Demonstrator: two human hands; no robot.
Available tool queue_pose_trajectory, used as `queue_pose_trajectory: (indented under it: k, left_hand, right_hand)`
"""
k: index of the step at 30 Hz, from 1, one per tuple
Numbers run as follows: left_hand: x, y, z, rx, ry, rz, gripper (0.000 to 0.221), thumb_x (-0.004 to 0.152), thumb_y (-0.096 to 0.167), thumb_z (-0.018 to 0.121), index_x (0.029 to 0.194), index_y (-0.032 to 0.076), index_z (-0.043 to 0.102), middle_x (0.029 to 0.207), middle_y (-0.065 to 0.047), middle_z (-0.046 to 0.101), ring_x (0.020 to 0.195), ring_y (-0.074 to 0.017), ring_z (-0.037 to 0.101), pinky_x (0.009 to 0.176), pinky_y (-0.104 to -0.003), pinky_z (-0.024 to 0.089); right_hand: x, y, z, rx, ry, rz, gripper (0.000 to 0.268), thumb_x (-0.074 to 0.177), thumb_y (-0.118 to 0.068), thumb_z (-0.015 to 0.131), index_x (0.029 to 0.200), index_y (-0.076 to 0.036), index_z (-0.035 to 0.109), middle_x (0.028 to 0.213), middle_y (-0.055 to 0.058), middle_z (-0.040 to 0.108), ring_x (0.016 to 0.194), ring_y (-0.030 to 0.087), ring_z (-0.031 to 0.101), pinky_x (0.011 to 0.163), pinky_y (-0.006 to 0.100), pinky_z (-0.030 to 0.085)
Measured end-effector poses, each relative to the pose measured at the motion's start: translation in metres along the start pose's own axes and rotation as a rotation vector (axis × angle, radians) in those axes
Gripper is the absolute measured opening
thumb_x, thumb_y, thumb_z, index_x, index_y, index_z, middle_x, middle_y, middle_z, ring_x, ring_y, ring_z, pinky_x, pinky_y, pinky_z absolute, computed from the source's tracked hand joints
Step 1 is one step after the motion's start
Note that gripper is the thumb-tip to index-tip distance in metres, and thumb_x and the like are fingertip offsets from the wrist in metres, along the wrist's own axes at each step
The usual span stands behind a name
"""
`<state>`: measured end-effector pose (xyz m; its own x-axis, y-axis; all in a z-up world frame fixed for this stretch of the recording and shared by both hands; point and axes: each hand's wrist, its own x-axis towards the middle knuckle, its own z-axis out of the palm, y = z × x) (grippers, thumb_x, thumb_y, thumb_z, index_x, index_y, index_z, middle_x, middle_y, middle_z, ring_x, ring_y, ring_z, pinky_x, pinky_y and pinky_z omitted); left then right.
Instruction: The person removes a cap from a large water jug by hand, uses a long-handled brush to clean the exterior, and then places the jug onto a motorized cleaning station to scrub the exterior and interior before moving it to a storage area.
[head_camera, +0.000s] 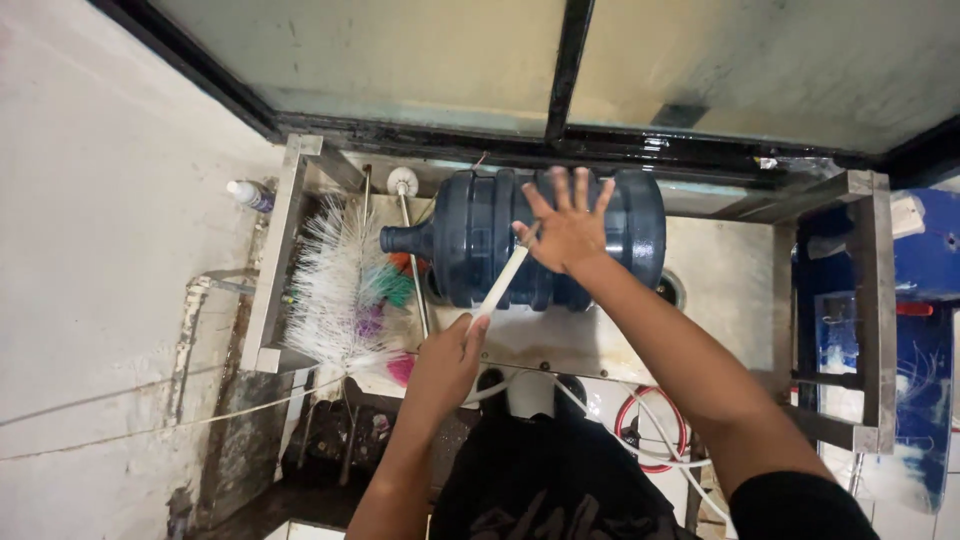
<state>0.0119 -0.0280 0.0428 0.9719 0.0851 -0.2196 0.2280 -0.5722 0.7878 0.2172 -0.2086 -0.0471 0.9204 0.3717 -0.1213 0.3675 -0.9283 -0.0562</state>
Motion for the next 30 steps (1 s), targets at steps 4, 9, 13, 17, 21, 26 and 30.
queue_pose_trajectory:
  k: [4, 9, 13, 17, 21, 26, 30]
  left_hand:
    - [0.003, 0.003, 0.004, 0.009, -0.058, -0.099, 0.05, 0.102, 0.05, 0.043, 0.099, 0.004, 0.064, 0.065, -0.022, 0.062, 0.065, -0.0417, 0.066, 0.063, -0.051, 0.049]
    - [0.015, 0.008, 0.011, -0.011, -0.023, -0.069, 0.048, 0.101, 0.049, 0.043, 0.11, 0.007, 0.064, 0.069, -0.023, 0.065, 0.069, -0.043, 0.067, 0.065, -0.051, 0.05]
    - [0.028, 0.016, 0.018, 0.141, -0.047, -0.035, 0.05, 0.103, 0.048, 0.043, 0.096, 0.005, 0.067, 0.079, -0.024, 0.068, 0.079, -0.0459, 0.066, 0.071, -0.055, 0.049]
    - [0.028, 0.024, 0.022, 0.241, -0.098, -0.039, 0.053, 0.102, 0.05, 0.039, 0.093, 0.007, 0.069, 0.083, -0.022, 0.071, 0.081, -0.0449, 0.067, 0.074, -0.057, 0.05]
    - [0.03, 0.02, 0.027, 0.31, -0.126, -0.005, 0.059, 0.102, 0.053, 0.04, 0.085, 0.005, 0.07, 0.08, -0.023, 0.07, 0.081, -0.044, 0.067, 0.076, -0.056, 0.051]
    - [0.071, 0.0, 0.025, 0.366, -0.126, 0.072, 0.06, 0.098, 0.056, 0.042, 0.082, 0.009, 0.075, 0.073, -0.019, 0.07, 0.075, -0.0415, 0.068, 0.073, -0.054, 0.052]
    - [0.123, -0.018, 0.026, 0.504, -0.29, 0.072, 0.07, 0.104, 0.058, 0.037, 0.076, 0.005, 0.074, 0.071, -0.014, 0.066, 0.073, -0.0355, 0.067, 0.079, -0.053, 0.053]
  right_hand:
    - [0.005, 0.006, 0.021, 0.073, 0.404, -0.063, 0.064, 0.107, -0.045, 0.05, 0.152, 0.0, 0.051, 0.151, 0.023, 0.054, 0.145, 0.035, 0.047, 0.124, 0.046, 0.027]
    - [-0.004, 0.021, 0.05, 0.595, 0.63, 0.032, 0.041, 0.091, -0.04, 0.074, 0.115, -0.007, 0.073, 0.118, 0.014, 0.076, 0.11, 0.031, 0.073, 0.099, 0.036, 0.055]
    - [-0.009, 0.05, 0.025, 0.748, 0.484, -0.016, 0.039, 0.095, -0.036, 0.063, 0.123, -0.009, 0.068, 0.125, 0.011, 0.072, 0.118, 0.026, 0.073, 0.106, 0.034, 0.057]
    - [-0.012, 0.062, 0.017, 0.013, 0.506, -0.175, 0.042, 0.089, -0.039, 0.061, 0.12, -0.011, 0.072, 0.142, 0.012, 0.058, 0.135, 0.04, 0.05, 0.112, 0.059, 0.031]
    - [0.007, 0.055, 0.046, 0.242, 0.431, -0.014, 0.041, 0.1, -0.029, 0.055, 0.132, -0.008, 0.069, 0.148, 0.017, 0.054, 0.139, 0.042, 0.046, 0.116, 0.054, 0.029]
    - [0.014, 0.041, 0.068, 0.395, 0.527, 0.201, 0.026, 0.103, -0.024, 0.056, 0.108, -0.005, 0.073, 0.14, 0.012, 0.066, 0.135, 0.04, 0.054, 0.119, 0.047, 0.038]
    - [0.012, 0.054, 0.062, 0.529, 0.605, 0.072, 0.028, 0.095, -0.019, 0.058, 0.114, -0.002, 0.071, 0.135, 0.017, 0.066, 0.133, 0.039, 0.056, 0.12, 0.046, 0.039]
